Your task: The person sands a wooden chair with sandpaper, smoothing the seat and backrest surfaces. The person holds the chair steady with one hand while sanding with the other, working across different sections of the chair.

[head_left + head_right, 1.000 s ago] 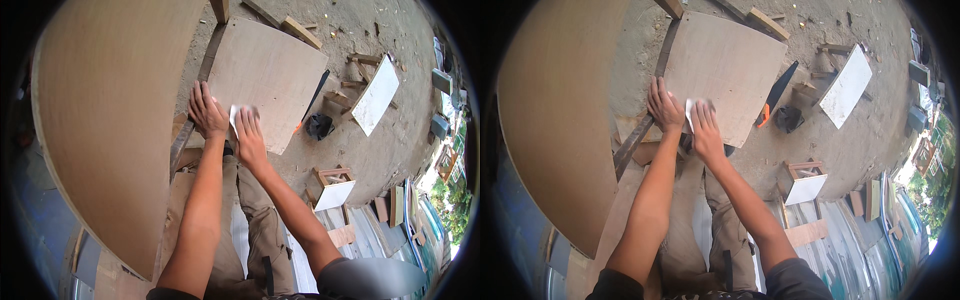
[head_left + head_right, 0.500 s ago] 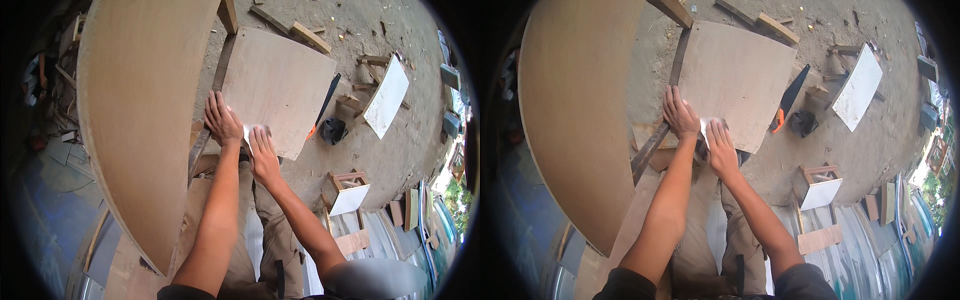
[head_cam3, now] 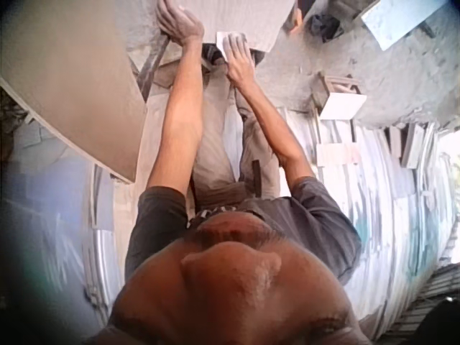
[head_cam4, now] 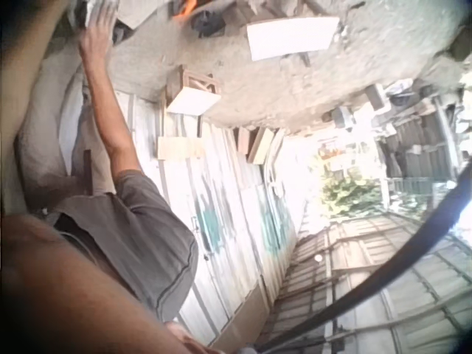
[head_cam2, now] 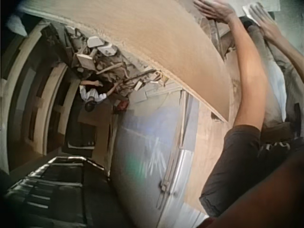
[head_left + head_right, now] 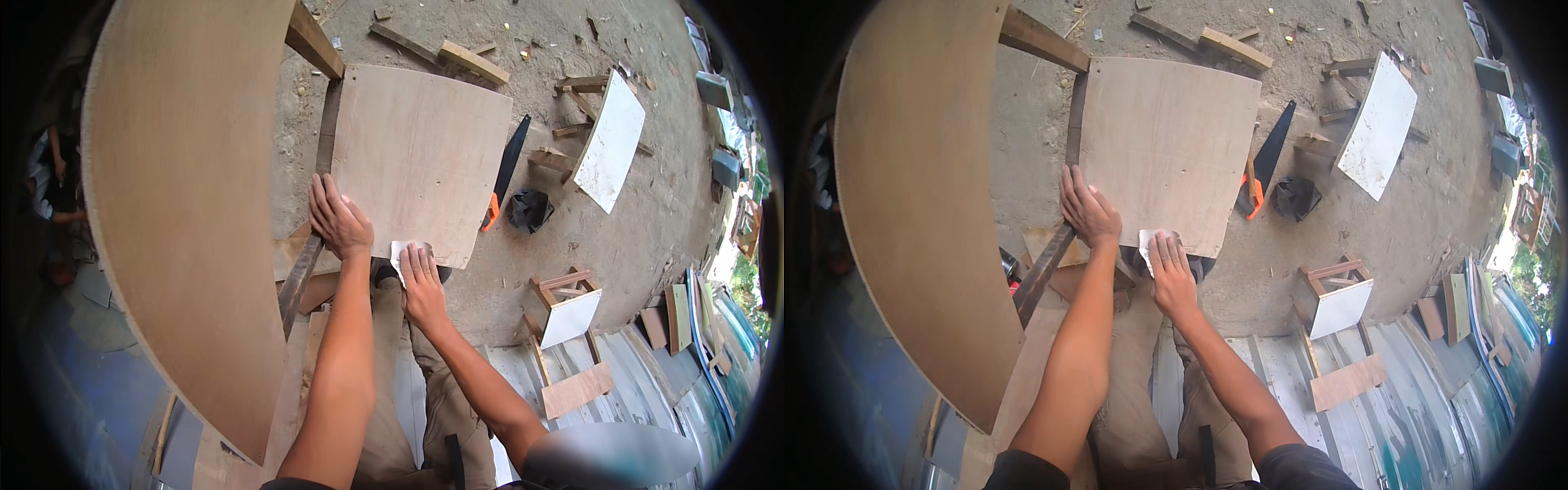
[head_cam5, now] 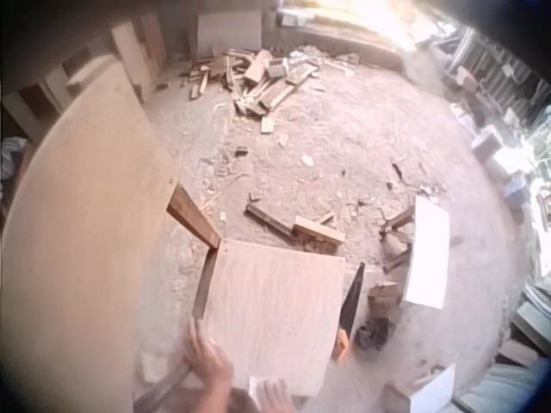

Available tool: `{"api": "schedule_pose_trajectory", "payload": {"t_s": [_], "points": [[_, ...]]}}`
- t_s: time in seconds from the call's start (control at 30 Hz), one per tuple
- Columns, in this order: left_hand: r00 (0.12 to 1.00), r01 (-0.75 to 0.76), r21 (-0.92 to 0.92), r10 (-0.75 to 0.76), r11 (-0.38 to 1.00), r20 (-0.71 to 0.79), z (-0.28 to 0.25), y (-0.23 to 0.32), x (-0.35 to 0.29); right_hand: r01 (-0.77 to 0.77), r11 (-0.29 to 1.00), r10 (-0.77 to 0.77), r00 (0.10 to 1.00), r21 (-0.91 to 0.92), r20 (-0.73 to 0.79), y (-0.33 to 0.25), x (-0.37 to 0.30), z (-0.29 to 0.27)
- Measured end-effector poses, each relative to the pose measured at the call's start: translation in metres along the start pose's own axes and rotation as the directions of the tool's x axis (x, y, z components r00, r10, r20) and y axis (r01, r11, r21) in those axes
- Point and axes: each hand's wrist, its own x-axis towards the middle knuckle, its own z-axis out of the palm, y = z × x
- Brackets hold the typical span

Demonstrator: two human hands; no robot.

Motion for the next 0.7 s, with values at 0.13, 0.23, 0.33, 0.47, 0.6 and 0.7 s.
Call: {"api": "schedule_pose_trajectory", "payload": {"t_s": [0.13,0.23,0.33,0.47,0.6,0.7], "points": [[1.0,-0.026,-0.001,0.025,1.0,-0.013,0.001,0.003,0.008,0.015,0.998,-0.031,0.972,-0.069,-0.232,0.033,0.094,-0.043],[0.999,-0.044,-0.039,0.043,0.998,-0.011,-0.001,0.008,0.012,-0.002,0.977,-0.12,0.827,-0.215,-0.55,0.09,0.212,-0.109],[1.0,-0.017,-0.021,0.017,1.0,0.002,0.001,0.008,0.011,-0.047,0.991,-0.016,0.888,-0.125,-0.459,0.075,0.163,-0.083],[1.0,0.014,0.009,-0.014,1.0,0.017,-0.002,0.005,0.002,-0.158,0.986,0.164,0.969,0.047,-0.186,0.021,0.013,-0.012],[0.999,-0.001,-0.012,0.001,1.0,0.034,-0.005,0.002,0.0,-0.158,0.985,0.123,0.928,-0.072,-0.353,0.062,0.096,-0.055],[0.999,-0.032,-0.039,0.033,0.999,0.029,0.003,0.011,0.009,-0.106,0.968,-0.057,0.793,-0.229,-0.607,0.12,0.215,-0.127]]}}
